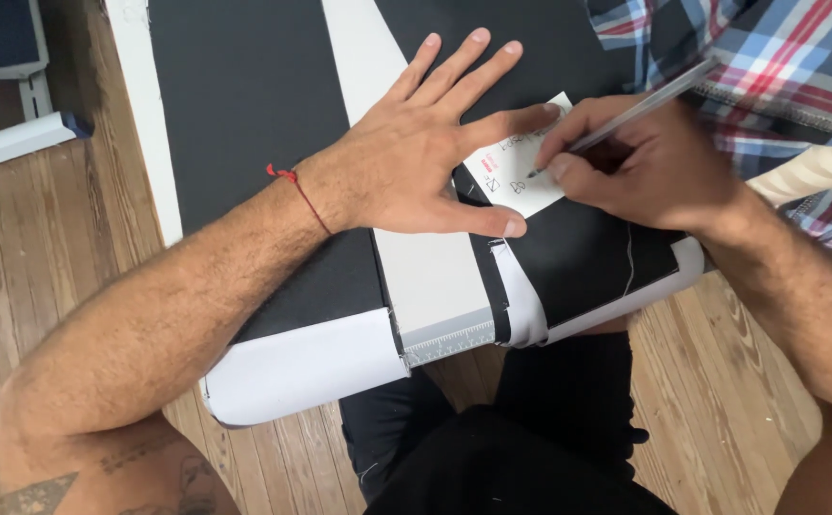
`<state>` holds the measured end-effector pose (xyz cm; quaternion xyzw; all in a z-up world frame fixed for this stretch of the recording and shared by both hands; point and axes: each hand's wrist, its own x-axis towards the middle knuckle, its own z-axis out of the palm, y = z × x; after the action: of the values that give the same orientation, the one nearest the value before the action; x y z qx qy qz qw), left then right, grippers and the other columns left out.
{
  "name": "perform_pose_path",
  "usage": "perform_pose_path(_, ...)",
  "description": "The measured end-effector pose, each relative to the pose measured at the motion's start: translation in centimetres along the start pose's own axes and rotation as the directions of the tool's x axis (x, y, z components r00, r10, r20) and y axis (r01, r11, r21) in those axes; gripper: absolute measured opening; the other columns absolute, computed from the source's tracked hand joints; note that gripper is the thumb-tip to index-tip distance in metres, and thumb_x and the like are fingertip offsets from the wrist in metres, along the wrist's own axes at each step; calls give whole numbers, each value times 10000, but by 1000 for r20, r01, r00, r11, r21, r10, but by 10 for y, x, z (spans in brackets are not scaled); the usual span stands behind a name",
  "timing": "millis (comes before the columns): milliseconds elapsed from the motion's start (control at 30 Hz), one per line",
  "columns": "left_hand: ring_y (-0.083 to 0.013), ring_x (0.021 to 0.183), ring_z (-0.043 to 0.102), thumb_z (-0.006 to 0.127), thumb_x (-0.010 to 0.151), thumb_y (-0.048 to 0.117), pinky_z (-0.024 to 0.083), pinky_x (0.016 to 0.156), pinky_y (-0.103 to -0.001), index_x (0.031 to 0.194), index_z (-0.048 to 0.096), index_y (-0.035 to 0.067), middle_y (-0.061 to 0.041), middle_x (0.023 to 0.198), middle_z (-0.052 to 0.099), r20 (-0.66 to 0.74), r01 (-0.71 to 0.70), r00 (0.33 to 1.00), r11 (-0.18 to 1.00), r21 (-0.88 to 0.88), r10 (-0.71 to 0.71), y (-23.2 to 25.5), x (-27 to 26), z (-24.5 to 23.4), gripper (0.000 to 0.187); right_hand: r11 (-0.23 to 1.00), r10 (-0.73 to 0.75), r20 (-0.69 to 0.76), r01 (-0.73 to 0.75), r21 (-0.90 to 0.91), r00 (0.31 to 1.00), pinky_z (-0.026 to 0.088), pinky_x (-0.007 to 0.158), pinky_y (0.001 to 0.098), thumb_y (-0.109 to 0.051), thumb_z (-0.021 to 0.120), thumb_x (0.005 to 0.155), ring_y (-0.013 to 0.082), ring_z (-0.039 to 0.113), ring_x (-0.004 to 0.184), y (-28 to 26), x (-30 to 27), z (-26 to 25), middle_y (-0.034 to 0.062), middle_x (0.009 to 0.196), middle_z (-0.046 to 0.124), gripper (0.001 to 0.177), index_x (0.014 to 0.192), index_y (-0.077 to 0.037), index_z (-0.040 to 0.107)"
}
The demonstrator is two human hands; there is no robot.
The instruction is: Marking and organizing leather pieces on a workbench using a pen
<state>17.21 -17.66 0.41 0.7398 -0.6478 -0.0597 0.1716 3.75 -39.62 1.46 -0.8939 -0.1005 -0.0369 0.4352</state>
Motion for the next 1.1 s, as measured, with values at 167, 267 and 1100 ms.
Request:
perform_pose_path(167, -433, 1557, 12, 576, 921, 780, -29, 1234, -633, 1619, 361, 268, -220, 1687, 93, 21, 15, 1000, 1000, -17, -14, 3, 0, -2, 892, 999, -46, 20, 46, 1, 999, 356, 475, 211, -24, 622, 945, 67, 469, 477, 1, 0, 1, 12, 590, 592, 104, 931, -29, 725)
perform_pose_path(267, -437, 1558, 27, 586, 916, 783, -16, 1235, -639, 1615, 368, 268, -218, 1687, 106, 13, 11, 1000, 1000, -13, -10, 2, 0, -2, 895, 999, -38, 6, 38, -20, 999, 334, 483, 211, -15, 613, 933, 57, 449, 480, 0, 1, 0, -2, 578, 575, 116, 910, -41, 724)
perform_pose_path(1100, -455, 1552, 52, 597, 946, 765, 22, 1236, -657, 1616, 379, 244, -240, 1679, 131, -4, -22, 1000, 1000, 12, 22, 0, 0, 0, 876, 998, 16, -141, -25, -62, 990, 406, 648, 245, -22, 605, 1020, 106, 557, 734, 18, -12, -5, 35, 924, 686, 114, 1045, -42, 714)
